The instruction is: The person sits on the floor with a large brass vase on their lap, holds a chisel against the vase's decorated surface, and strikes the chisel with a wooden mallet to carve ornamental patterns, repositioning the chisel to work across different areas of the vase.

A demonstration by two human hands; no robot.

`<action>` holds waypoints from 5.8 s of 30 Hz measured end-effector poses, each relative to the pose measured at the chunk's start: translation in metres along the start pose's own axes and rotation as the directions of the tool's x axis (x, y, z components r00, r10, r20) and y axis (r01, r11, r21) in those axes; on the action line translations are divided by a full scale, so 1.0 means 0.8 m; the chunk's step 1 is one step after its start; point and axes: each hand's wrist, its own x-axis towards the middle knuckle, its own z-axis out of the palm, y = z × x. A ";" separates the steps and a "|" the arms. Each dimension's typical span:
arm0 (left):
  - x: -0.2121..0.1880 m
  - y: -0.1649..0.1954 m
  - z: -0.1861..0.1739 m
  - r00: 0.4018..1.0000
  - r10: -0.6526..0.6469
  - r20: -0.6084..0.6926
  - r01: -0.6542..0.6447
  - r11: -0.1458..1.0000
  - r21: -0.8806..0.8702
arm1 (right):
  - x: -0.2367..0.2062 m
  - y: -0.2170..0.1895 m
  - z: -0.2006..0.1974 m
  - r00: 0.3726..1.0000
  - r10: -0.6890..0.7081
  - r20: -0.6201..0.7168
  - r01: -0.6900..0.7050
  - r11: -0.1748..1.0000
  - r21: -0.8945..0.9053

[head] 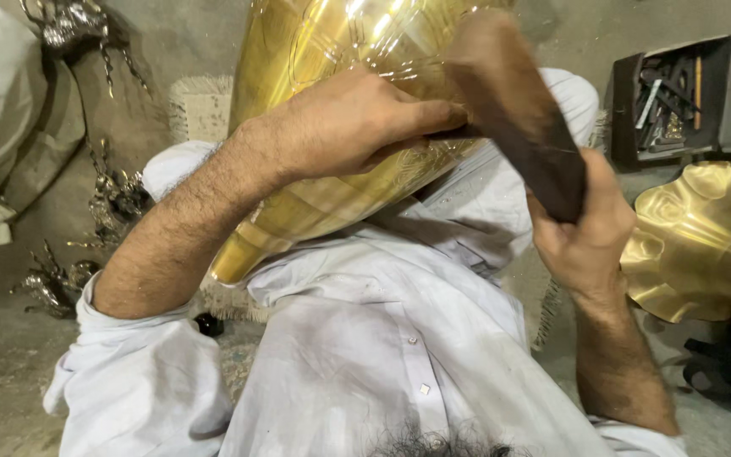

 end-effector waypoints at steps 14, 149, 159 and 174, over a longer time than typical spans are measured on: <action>0.036 -0.003 -0.008 0.950 -0.008 0.311 -0.045 0.985 0.165 | -0.053 -0.014 0.064 0.982 0.068 -0.175 -0.065 0.998 0.020; -0.053 0.030 0.064 0.820 -0.338 -0.462 0.281 0.941 -0.191 | 0.198 -0.065 -0.079 0.797 -0.315 0.515 0.532 0.770 -0.353; -0.056 0.066 0.135 0.446 -0.530 -0.721 0.169 0.841 -0.513 | 0.182 -0.048 -0.045 0.817 -0.228 0.530 0.444 0.836 -0.324; -0.070 0.058 0.213 0.376 -0.631 -0.679 0.120 0.759 -0.640 | 0.229 -0.143 -0.037 0.658 -0.284 0.698 0.639 0.701 -0.317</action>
